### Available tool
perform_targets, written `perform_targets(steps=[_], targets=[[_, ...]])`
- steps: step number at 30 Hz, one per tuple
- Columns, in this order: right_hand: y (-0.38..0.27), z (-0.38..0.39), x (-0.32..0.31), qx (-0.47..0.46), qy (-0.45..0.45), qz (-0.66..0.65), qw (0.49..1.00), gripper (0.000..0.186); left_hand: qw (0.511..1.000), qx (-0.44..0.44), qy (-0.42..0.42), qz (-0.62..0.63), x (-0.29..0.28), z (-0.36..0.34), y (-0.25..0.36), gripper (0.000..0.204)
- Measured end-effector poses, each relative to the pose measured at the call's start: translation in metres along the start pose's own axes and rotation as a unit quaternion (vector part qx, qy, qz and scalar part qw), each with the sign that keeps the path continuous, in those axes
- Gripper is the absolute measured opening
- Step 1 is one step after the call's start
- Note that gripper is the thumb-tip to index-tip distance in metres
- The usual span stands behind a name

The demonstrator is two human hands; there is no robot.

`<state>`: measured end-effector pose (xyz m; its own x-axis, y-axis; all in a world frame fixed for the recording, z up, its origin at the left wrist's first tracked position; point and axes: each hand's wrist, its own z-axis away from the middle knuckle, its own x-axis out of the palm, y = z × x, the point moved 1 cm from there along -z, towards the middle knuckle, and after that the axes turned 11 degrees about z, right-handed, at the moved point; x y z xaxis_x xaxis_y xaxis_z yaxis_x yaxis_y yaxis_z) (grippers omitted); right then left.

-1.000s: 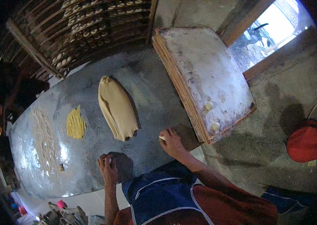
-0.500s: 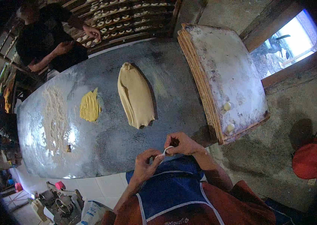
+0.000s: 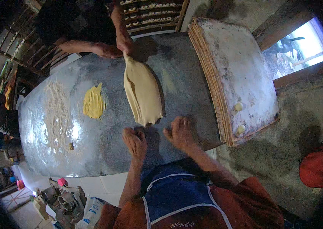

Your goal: The person repeatedly pinches off small pieces of dough from a large mass on a metal table, rolls them into balls, and places them on a floured wooden tray. A coworker across the table also shapes dough and arranges pieces on racks.

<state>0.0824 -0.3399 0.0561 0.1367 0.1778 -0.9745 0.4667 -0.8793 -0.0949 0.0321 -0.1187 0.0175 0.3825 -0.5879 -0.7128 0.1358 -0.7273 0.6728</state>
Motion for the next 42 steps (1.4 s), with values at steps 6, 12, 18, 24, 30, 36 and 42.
perform_targets(steps=[6,12,18,24,30,36,42], targets=[[0.059,0.063,0.035,-0.015,-0.08,-0.099,0.992,0.038,0.987,0.139,-0.077,0.016,-0.058,0.025,-0.03,0.025],[0.009,0.019,0.009,0.002,-0.031,-0.158,0.987,0.029,0.997,0.068,-0.003,0.045,-0.035,0.037,-0.04,0.03],[0.051,0.011,0.009,0.044,-0.057,-0.133,0.988,0.027,0.996,-0.056,0.0,0.062,-0.026,-0.018,-0.035,0.029],[0.023,0.051,0.02,0.015,-0.071,-0.175,0.982,0.029,0.983,0.115,-0.044,0.135,-0.035,0.049,-0.014,0.019],[0.041,0.004,0.041,0.036,0.086,-0.102,0.99,0.037,0.981,-0.07,0.029,0.179,-0.006,-0.004,-0.022,0.029],[0.07,0.064,0.03,-0.039,-0.001,-0.168,0.985,0.038,0.984,0.105,-0.082,0.119,-0.059,0.019,-0.056,0.021],[0.023,-0.002,-0.013,0.076,0.02,-0.126,0.989,0.026,0.998,0.018,0.001,0.067,-0.031,0.001,-0.028,0.022]])
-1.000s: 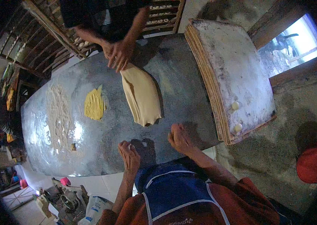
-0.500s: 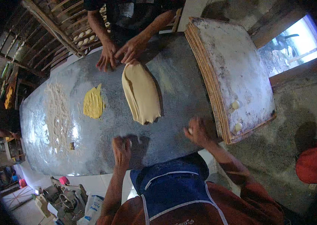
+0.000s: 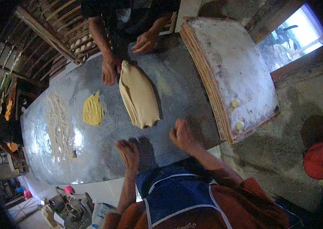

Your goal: The person repeatedly pinches off small pieces of dough from a large mass on a metal table, rolls them into balls, and places them on a floured wooden tray. A coworker across the table also shapes dough and arranges pieces on racks.

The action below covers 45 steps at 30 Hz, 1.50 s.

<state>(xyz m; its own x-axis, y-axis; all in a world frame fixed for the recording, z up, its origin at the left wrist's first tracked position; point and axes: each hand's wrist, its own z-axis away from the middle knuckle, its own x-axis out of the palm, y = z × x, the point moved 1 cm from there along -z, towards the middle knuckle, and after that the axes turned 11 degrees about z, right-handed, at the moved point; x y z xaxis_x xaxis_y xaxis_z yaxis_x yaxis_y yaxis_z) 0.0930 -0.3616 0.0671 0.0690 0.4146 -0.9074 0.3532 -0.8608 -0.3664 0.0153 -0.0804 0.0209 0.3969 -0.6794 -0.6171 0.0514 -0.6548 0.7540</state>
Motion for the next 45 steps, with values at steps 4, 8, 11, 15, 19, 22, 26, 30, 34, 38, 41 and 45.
perform_targets(steps=[4,8,11,15,19,22,26,30,34,38,41,45], targets=[[0.055,0.044,0.016,-0.011,-0.065,-0.001,0.998,0.016,0.996,-0.049,-0.05,0.06,-0.041,0.038,-0.047,0.022],[0.042,0.003,0.025,0.135,-0.084,0.016,0.987,0.012,0.997,-0.057,-0.007,-0.057,-0.023,0.027,-0.061,0.024],[0.044,0.058,0.031,0.008,-0.068,0.034,0.997,0.011,0.989,0.087,-0.099,-0.069,-0.042,0.025,-0.023,0.025],[0.068,0.055,0.017,0.023,-0.007,0.07,0.997,0.016,0.93,0.124,-0.345,-0.042,-0.086,-0.009,0.002,0.02],[0.051,0.078,-0.016,-0.095,-0.035,0.159,0.982,0.019,0.878,0.192,-0.438,-0.011,-0.033,-0.067,0.125,0.025],[0.073,0.102,-0.058,-0.03,-0.001,0.006,1.0,0.024,0.868,0.345,-0.335,0.126,0.057,-0.085,0.261,0.036],[0.093,0.096,-0.207,0.218,0.221,-0.161,0.937,0.048,0.797,0.385,-0.363,0.289,0.178,-0.09,0.395,0.068],[0.17,0.094,-0.196,0.279,0.446,-0.034,0.85,0.058,0.787,0.367,-0.435,0.24,0.297,-0.057,0.398,0.08],[0.179,0.138,-0.185,0.316,0.357,-0.035,0.878,0.066,0.873,0.38,-0.237,0.192,0.206,-0.035,0.378,0.065],[0.118,0.183,-0.165,0.237,0.262,-0.023,0.935,0.048,0.99,0.006,-0.058,0.13,0.116,-0.007,0.207,0.048],[0.064,0.126,-0.155,0.084,0.166,-0.136,0.973,0.038,0.997,-0.067,0.048,-0.005,0.088,-0.017,0.152,0.045],[0.031,0.057,-0.086,0.096,-0.07,-0.367,0.923,0.027,0.991,-0.09,0.069,-0.067,0.127,-0.051,0.114,0.042]])
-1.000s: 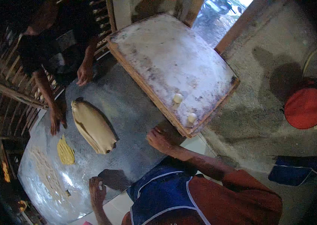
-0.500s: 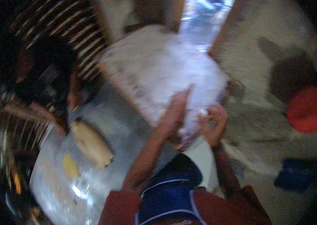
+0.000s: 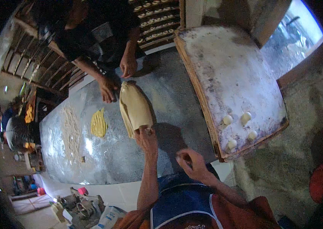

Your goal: The person repeatedly pinches off small pieces of dough from a large mass on a metal table, rolls them into balls, and places them on a floured wooden tray. A coworker across the table also shapes dough and arranges pieces on racks.

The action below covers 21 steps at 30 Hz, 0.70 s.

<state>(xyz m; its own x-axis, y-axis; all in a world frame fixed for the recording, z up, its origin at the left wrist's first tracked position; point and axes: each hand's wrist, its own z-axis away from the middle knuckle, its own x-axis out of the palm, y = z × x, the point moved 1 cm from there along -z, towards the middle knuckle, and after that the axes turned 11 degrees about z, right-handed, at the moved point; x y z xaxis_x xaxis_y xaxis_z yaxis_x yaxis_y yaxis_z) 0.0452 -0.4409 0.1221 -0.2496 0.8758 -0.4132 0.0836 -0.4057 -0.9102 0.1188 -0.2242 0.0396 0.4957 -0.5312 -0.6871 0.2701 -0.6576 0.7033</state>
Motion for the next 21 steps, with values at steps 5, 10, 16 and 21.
perform_targets(steps=[5,10,16,21], targets=[[0.045,-0.106,0.097,0.255,-0.178,-0.181,0.933,0.041,0.984,0.029,-0.109,0.135,-0.061,0.025,0.027,0.032],[0.037,-0.1,0.137,0.186,-0.308,-0.13,0.924,0.037,0.927,-0.162,-0.284,0.183,-0.15,0.07,0.006,0.04],[-0.031,-0.06,0.12,0.07,-0.166,0.304,0.935,0.023,0.467,-0.534,-0.268,0.652,-0.067,-0.004,-0.007,0.034],[-0.028,-0.039,0.087,-0.026,-0.332,0.06,0.941,0.022,0.279,-0.508,-0.337,0.742,-0.03,0.01,-0.056,0.025]])
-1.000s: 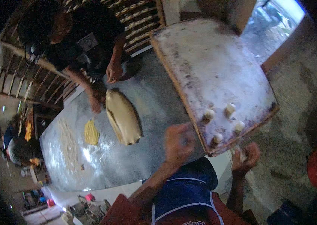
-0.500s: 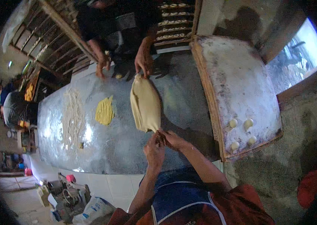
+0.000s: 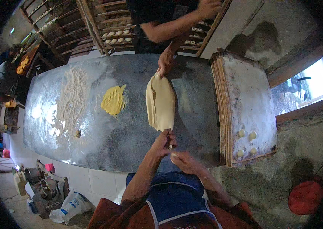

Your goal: The person repeatedly pinches off small pieces of dough from a large mass on a metal table, rolls them into balls, and places them on a floured wooden tray. A coworker across the table also shapes dough and arranges pieces on racks.

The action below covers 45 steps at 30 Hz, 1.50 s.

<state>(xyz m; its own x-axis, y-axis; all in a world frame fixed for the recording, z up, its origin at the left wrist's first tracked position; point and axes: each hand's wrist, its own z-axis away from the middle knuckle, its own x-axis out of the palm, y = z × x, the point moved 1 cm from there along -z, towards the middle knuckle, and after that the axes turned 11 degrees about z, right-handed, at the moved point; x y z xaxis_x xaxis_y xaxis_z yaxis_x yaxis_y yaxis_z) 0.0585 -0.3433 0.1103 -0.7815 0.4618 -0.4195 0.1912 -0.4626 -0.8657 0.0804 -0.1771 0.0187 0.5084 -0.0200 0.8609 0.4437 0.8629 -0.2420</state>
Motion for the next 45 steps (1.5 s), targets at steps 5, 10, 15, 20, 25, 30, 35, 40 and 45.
perform_targets(steps=[5,10,15,20,25,30,35,40,45], targets=[[-0.051,-0.059,-0.024,-0.09,0.023,-0.178,0.98,0.023,0.741,0.357,-0.115,-0.557,0.001,0.037,-0.003,0.025],[-0.004,-0.164,0.027,-0.115,-0.103,-0.062,0.986,0.019,0.37,0.152,0.084,-0.913,0.007,0.08,-0.021,0.018],[0.032,-0.131,0.08,-0.108,-0.006,0.29,0.951,0.018,0.362,0.314,-0.163,-0.863,0.145,0.137,-0.055,0.012],[0.057,0.006,0.043,-0.055,0.158,0.345,0.924,0.025,0.356,0.298,0.058,-0.884,-0.033,0.162,0.018,0.02],[0.094,-0.019,-0.005,0.067,0.357,0.447,0.817,0.046,0.183,0.429,0.28,-0.839,-0.041,0.11,0.089,0.034],[0.064,-0.051,0.055,0.03,0.374,0.346,0.86,0.042,0.24,0.485,0.179,-0.821,-0.046,0.06,0.031,0.026],[0.114,-0.002,-0.021,0.03,0.279,0.331,0.901,0.036,0.252,0.478,0.16,-0.826,-0.034,0.118,0.066,0.018],[0.083,-0.067,0.008,0.073,0.35,0.294,0.886,0.029,0.378,0.497,0.228,-0.747,-0.02,0.057,0.039,0.02],[0.117,0.004,-0.003,0.094,0.269,0.221,0.933,0.027,0.334,0.442,0.095,-0.827,-0.045,0.122,0.066,0.023]])
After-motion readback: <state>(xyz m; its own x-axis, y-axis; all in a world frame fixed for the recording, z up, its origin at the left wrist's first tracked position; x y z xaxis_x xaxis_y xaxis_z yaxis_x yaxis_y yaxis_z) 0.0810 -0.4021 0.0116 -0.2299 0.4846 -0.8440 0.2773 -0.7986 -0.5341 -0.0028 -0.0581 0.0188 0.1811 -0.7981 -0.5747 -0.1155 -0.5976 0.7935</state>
